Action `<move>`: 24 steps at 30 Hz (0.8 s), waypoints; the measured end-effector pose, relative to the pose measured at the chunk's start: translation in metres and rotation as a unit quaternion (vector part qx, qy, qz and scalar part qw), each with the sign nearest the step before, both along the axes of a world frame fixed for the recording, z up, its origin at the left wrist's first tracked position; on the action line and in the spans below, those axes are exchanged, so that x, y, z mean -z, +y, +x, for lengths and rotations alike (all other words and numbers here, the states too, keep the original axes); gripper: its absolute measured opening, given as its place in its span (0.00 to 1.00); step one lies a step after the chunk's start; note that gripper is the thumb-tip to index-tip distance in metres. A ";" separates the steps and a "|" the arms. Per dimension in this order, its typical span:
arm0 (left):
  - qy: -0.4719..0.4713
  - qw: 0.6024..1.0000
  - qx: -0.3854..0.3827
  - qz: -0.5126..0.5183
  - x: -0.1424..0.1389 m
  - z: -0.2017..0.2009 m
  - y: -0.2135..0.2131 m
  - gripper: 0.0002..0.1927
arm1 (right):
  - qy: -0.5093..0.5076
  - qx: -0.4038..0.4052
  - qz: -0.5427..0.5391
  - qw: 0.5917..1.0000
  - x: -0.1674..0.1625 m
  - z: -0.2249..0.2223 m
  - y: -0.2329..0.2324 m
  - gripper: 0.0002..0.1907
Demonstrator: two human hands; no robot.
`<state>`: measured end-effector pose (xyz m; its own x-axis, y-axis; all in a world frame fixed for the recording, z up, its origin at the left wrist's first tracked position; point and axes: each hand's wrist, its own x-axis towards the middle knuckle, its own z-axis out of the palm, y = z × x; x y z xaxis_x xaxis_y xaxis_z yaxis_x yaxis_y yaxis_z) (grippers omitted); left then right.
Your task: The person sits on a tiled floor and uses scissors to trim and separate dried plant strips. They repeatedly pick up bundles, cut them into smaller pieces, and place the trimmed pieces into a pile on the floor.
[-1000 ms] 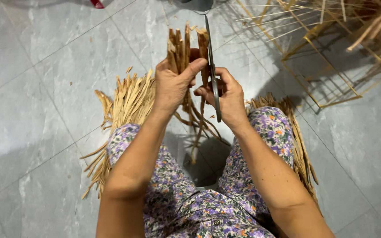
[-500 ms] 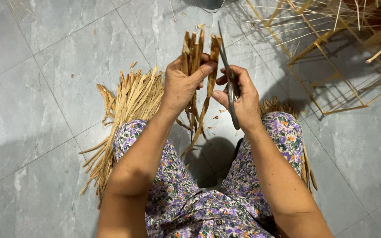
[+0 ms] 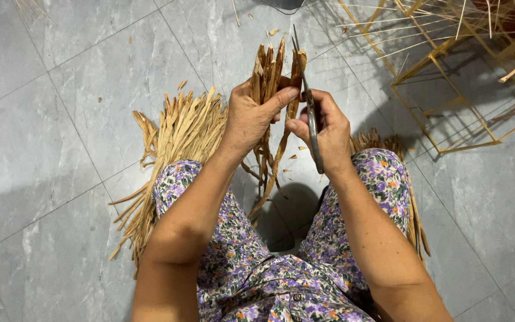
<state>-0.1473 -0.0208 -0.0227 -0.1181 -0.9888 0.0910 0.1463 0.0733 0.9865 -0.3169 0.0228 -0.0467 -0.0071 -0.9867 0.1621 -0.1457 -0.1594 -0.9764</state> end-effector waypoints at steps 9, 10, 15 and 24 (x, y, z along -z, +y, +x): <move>0.001 0.999 -0.008 0.036 0.006 0.003 -0.001 0.14 | -0.007 0.033 0.079 0.996 -0.007 0.006 0.000 0.20; 0.004 0.999 -0.011 0.031 0.008 0.003 -0.001 0.14 | -0.031 0.031 0.107 0.993 -0.006 0.006 -0.001 0.19; -0.039 0.998 -0.031 -0.032 0.014 0.009 -0.004 0.12 | -0.035 0.029 0.072 0.996 0.005 0.012 -0.011 0.22; 0.012 0.995 -0.079 -0.052 0.022 0.003 -0.004 0.16 | -0.117 -0.049 0.004 0.992 0.031 0.029 -0.015 0.37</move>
<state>-0.1439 -0.0246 -0.0452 0.0416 -0.9801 0.1943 0.1488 0.1984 0.9688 -0.2874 0.0082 -0.0773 0.0531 -0.9859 0.1588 0.1008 -0.1529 -0.9831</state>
